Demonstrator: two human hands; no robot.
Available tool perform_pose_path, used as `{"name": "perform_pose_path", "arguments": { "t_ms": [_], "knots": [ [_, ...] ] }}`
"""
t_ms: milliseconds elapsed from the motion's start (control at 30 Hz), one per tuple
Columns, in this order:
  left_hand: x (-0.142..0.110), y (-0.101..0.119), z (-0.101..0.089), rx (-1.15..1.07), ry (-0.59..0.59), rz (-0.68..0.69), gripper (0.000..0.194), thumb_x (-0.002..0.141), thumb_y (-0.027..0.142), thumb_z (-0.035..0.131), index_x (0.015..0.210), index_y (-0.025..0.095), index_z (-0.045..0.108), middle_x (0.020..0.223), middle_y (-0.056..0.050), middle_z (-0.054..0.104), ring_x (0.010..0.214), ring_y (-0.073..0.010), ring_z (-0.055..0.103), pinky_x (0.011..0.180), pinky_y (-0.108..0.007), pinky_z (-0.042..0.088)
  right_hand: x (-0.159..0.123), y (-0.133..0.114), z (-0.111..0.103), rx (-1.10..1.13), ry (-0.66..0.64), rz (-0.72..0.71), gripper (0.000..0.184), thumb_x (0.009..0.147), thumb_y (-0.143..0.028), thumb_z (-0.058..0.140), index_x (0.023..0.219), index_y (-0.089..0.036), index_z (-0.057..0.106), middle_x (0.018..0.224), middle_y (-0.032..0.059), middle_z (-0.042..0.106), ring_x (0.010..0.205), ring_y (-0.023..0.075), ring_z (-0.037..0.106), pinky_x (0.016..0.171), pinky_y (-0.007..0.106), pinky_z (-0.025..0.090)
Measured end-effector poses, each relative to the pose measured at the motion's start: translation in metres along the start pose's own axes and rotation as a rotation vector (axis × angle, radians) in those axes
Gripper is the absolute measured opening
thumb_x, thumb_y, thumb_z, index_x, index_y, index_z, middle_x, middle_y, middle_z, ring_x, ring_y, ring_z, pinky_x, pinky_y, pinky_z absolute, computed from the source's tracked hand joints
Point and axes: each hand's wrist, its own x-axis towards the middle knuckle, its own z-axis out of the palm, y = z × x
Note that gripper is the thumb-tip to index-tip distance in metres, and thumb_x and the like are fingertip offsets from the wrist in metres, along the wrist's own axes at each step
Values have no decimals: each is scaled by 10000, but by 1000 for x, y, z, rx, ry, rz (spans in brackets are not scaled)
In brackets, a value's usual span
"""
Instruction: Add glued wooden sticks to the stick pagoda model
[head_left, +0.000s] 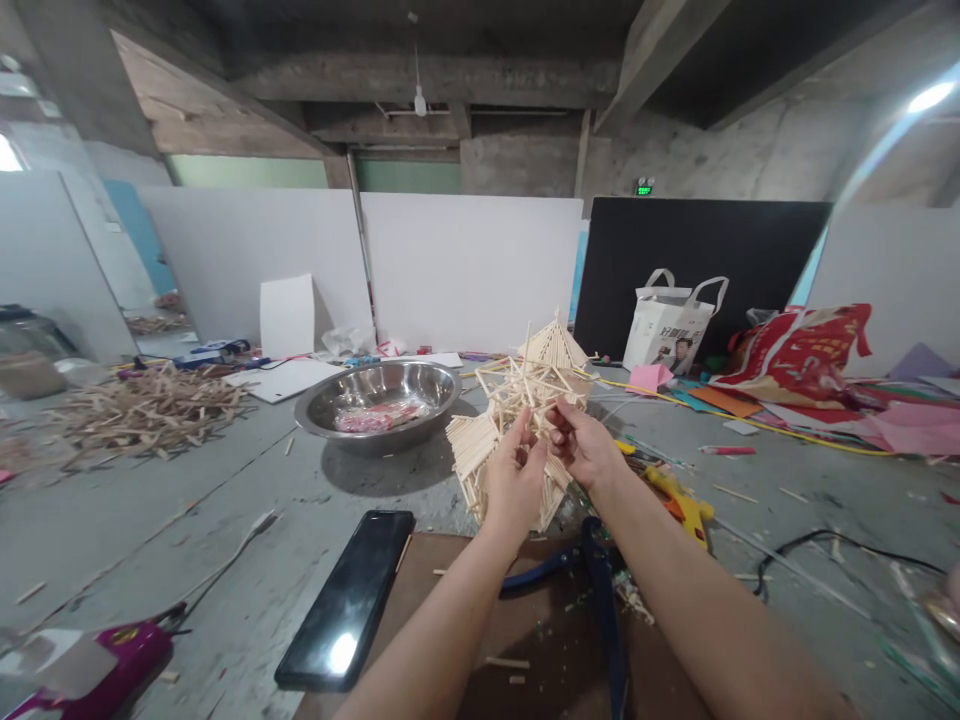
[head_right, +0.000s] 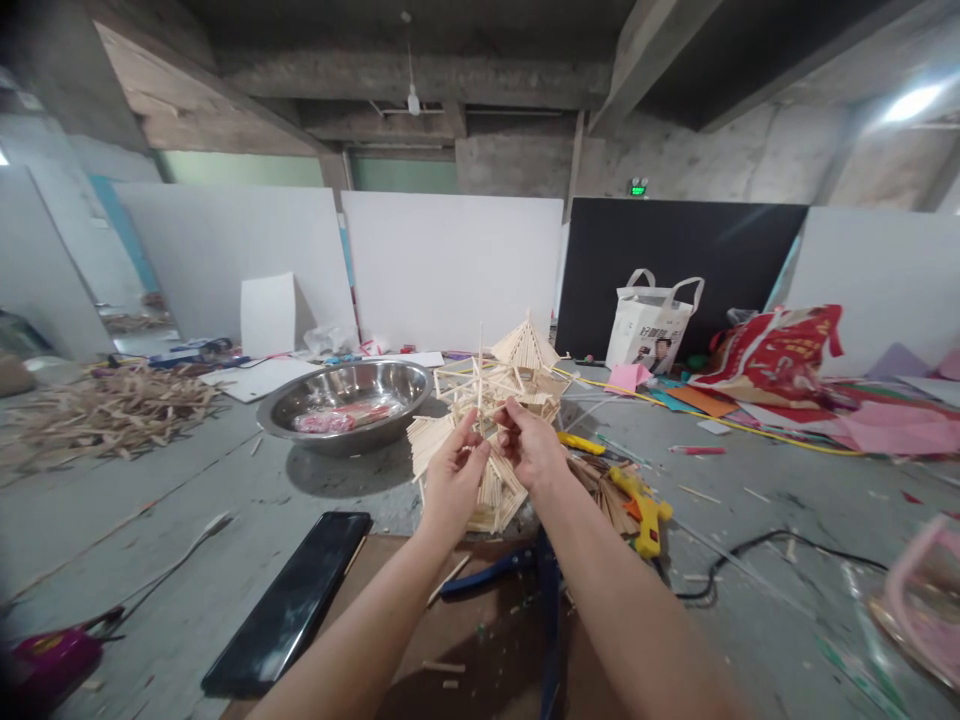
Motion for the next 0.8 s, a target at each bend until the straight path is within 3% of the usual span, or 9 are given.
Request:
{"name": "perform_pose_path", "arguments": {
  "t_ms": [800],
  "knots": [
    [0,-4,0,68,-64,55,468,698,257,510,1160,228,447,715,24,513,457,-38,359,433,-160,300,0,-2,0,-125,-5,-133,126,627,-275,603,678,-167,566,561,-24,624,340,48,462,329,169,320]
  ]
}}
